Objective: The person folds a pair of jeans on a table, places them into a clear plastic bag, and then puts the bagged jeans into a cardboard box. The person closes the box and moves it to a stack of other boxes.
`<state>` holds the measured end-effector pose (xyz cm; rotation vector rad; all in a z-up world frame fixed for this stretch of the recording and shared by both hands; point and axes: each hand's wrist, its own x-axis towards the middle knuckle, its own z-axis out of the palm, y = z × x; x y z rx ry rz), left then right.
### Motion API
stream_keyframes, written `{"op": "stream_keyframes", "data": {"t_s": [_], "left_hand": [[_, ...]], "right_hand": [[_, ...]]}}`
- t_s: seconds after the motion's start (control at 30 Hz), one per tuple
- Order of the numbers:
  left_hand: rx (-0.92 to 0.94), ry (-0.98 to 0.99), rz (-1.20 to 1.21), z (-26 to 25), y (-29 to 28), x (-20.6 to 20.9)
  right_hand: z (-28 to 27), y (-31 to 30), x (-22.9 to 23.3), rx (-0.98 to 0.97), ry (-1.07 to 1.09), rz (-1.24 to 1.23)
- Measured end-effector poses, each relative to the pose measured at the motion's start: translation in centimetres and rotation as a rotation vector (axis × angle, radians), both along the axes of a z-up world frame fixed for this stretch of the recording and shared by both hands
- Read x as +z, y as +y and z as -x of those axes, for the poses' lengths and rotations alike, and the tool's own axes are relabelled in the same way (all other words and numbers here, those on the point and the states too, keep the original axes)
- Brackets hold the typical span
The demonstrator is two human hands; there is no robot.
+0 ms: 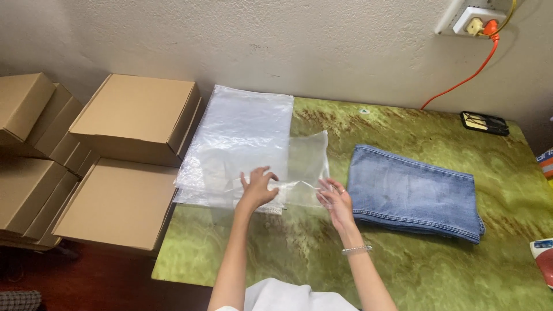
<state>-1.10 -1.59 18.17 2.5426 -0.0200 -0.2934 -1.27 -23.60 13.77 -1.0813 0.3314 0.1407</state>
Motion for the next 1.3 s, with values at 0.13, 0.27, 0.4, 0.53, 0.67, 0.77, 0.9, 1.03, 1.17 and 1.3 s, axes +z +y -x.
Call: {"op": "stream_keyframes", "data": {"t_s": [0.13,0.27,0.4,0.53,0.67,0.77,0.9,1.03,1.17,1.3], "left_hand": [[0.005,0.189,0.550,2.1,-2.8,5.3],[0.398,0.098,0.948,-1.7,-2.6,-1.4],[0.714,0.040,1.583,-7.1,0.3,-7.2],[0.630,-0.146,1.803,-4.5,0.5,4.1],[0.461,-0.327,2.125,-3.3,0.6,7.9],[0.499,-0.304,2.232,-2.6,1.3,6.1],[0.670,-0.260,2.389,-0.5,2.1,3.2],[0.926,-0.278,2.286,-1.1,3.7,-1.2],[1.269,-0.425,1.821,-1.6,4.1,-7.3],[1.366,-0.491,1.785,-2.9,2.2,-12.5]], "right_hand": [[-0.5,2.9,-1.2,0.112,-0.248,0.393],[-0.3,5.3,1.3,0.296,-0.394,0.648],[-2.2,4.9,4.1,0.221,-0.645,0.806],[-4.3,4.1,9.1,0.003,-0.985,0.990],[-3.2,4.5,14.7,-0.276,-1.318,1.091],[-1.7,4.9,14.7,-0.341,-1.382,1.121],[-0.4,4.3,10.2,-0.313,-1.268,1.145],[-1.5,2.9,5.7,-0.202,-1.169,1.190],[-2.0,1.7,2.9,-0.011,-0.714,1.108],[-3.0,1.3,-1.8,0.026,0.077,1.082]]}}
